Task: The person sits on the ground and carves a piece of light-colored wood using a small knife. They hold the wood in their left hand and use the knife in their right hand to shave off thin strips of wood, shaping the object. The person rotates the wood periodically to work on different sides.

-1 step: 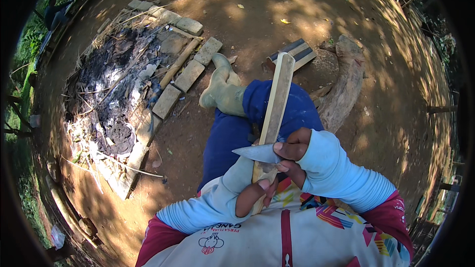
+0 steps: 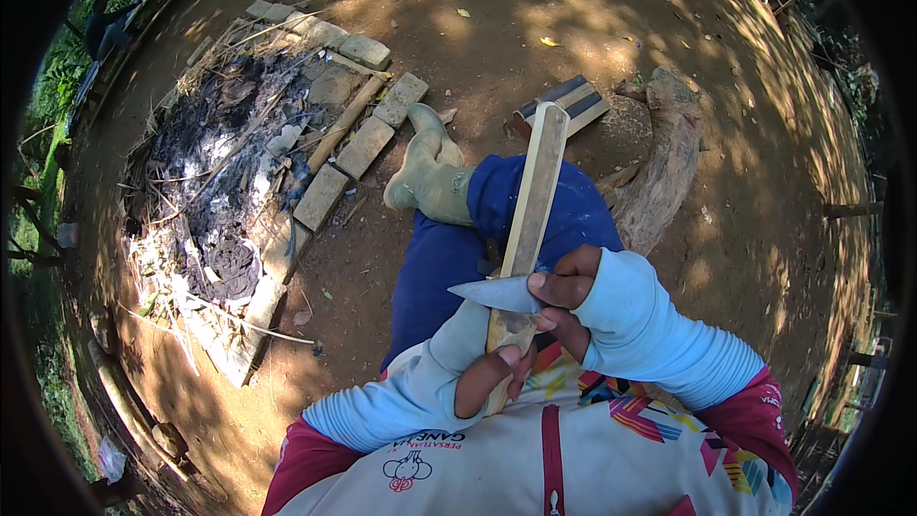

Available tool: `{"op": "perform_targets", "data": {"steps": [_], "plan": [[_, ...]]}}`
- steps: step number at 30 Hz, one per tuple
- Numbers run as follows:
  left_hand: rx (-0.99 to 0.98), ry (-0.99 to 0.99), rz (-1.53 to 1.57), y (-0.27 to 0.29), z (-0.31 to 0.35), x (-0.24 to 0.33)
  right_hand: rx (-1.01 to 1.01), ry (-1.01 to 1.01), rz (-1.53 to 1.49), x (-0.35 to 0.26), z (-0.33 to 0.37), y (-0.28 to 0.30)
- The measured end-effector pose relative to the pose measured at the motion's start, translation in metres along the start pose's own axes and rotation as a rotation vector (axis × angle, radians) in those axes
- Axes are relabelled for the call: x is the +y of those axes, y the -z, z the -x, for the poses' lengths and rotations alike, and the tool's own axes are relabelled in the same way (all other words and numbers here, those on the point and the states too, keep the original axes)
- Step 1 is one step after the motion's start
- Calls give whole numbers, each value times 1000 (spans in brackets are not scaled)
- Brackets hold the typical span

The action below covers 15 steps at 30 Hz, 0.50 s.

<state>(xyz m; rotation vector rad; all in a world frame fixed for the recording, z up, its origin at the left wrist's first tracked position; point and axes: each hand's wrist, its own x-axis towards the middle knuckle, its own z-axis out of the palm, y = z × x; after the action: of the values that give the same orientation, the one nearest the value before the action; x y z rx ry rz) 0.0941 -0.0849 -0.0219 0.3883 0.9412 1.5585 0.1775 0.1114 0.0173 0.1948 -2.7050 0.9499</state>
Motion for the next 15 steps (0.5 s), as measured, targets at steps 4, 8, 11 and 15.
{"op": "perform_targets", "data": {"steps": [4,8,11,15], "plan": [[-2,-35,37,-5,-4,1,102,-54,-17,3,-2,2],[-10,-30,26,-4,-7,2,129,-24,22,2,-4,7],[-28,-48,59,-5,-9,3,141,-19,31,3,-5,8],[-6,-45,85,-7,-9,6,151,-16,37,4,-7,8]]}}
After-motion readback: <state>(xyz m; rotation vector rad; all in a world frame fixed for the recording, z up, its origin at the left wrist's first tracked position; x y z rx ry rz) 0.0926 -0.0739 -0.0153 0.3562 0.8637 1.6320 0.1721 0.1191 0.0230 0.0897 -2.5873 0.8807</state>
